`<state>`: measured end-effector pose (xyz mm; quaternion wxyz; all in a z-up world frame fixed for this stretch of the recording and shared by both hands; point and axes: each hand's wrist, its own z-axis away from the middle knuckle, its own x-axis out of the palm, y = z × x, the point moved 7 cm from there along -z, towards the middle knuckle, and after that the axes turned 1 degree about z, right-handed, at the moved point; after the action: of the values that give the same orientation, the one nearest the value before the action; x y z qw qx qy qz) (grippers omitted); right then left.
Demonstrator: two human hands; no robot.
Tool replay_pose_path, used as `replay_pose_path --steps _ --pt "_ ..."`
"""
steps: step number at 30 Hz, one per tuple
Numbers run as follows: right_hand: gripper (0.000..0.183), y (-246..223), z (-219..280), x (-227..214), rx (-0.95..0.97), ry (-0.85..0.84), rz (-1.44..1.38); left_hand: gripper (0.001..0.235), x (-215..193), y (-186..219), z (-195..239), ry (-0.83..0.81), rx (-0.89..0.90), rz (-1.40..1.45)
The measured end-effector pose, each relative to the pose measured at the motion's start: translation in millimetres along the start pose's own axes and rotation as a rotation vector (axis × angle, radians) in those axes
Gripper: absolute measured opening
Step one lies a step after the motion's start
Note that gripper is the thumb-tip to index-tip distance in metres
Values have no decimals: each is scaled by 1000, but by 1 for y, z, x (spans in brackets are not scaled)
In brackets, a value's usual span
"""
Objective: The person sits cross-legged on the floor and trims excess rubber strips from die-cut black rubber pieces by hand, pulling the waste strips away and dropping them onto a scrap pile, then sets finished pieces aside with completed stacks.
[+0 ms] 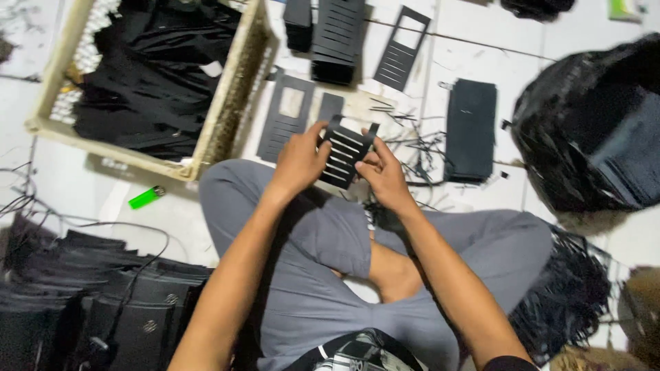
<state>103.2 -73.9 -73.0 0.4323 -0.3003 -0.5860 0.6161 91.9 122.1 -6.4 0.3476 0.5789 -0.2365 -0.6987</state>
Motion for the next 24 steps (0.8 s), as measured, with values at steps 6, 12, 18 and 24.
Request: replay_pose_path --steps 6,12,18,24 --pt "67 -12 -73 77 -126 -8 -52 40 -97 -16 -18 222 165 108" --pt "62 94 -119 92 138 17 68 34 -22 -202 -95 -22 -140 -203" --pt "63 107 -111 92 250 176 175 33 2 -208 -110 -149 -305 -339" --pt "61 82 -108 97 215 210 280 32 -4 -178 -102 -106 -295 -339"
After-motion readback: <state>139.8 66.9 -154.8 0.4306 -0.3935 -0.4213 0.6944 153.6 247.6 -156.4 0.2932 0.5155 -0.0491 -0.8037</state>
